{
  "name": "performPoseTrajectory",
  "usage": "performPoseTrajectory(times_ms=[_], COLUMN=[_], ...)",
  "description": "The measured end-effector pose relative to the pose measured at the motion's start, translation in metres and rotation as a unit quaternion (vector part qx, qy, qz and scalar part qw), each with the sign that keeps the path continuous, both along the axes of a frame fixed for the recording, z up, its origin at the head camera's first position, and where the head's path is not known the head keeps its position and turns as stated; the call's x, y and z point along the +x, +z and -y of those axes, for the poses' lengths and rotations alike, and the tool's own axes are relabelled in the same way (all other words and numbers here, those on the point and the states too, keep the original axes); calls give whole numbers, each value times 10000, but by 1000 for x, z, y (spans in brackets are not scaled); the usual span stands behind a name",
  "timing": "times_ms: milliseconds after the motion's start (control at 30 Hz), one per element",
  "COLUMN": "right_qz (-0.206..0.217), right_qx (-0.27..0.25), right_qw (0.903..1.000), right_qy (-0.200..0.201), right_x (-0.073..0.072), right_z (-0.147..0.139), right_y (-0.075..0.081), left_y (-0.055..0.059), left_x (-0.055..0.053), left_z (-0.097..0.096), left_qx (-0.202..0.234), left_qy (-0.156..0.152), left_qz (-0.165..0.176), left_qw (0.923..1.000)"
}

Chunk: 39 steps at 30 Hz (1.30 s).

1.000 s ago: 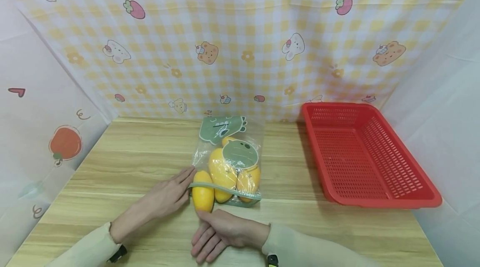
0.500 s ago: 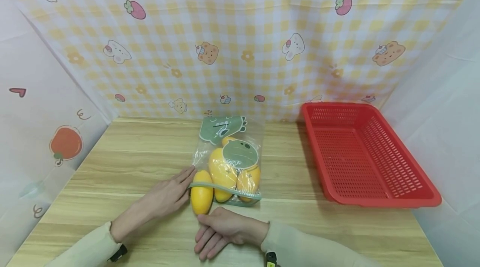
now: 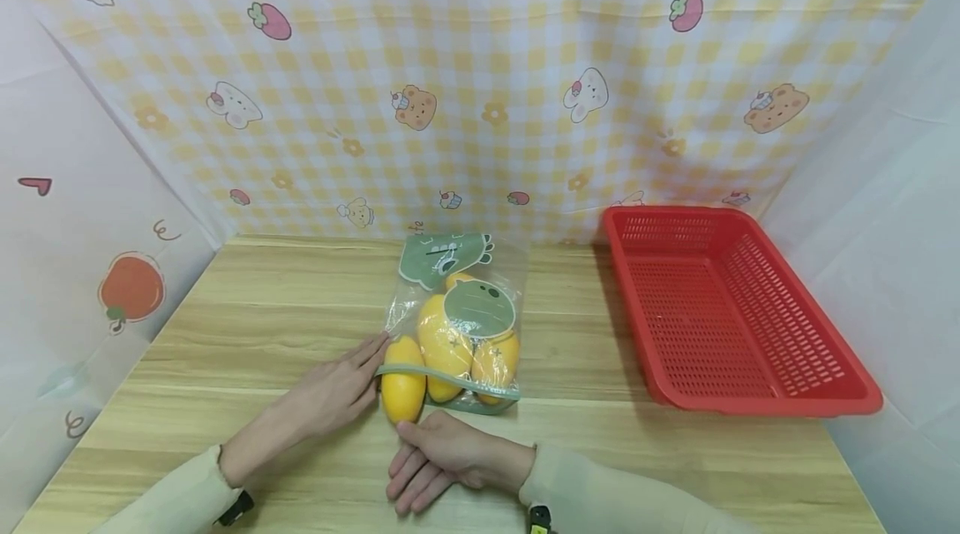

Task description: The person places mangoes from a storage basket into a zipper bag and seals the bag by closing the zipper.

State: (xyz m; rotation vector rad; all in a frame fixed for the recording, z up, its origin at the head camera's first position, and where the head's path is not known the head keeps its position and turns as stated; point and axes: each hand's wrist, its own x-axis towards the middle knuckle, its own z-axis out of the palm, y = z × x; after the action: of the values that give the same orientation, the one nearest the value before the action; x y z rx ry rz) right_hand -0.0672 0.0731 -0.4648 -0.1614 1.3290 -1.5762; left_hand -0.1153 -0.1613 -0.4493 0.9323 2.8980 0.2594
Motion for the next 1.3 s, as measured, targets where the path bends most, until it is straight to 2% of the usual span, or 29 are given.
performPoseTrajectory(times_ms=[767,1300], right_qz=[-23,58], right_qx=[84,-233], right_qw=[9999,9996], right_qy=[-100,-138], right_x=[-6,-5], right_z=[1,3], right_y=[0,-1], left_y=[-1,0], left_x=[1,0], left_z=[0,0], left_qx=[-29,19], left_qy=[-43,-57], left_qz=[-113,-115], left_qw=[9999,9999])
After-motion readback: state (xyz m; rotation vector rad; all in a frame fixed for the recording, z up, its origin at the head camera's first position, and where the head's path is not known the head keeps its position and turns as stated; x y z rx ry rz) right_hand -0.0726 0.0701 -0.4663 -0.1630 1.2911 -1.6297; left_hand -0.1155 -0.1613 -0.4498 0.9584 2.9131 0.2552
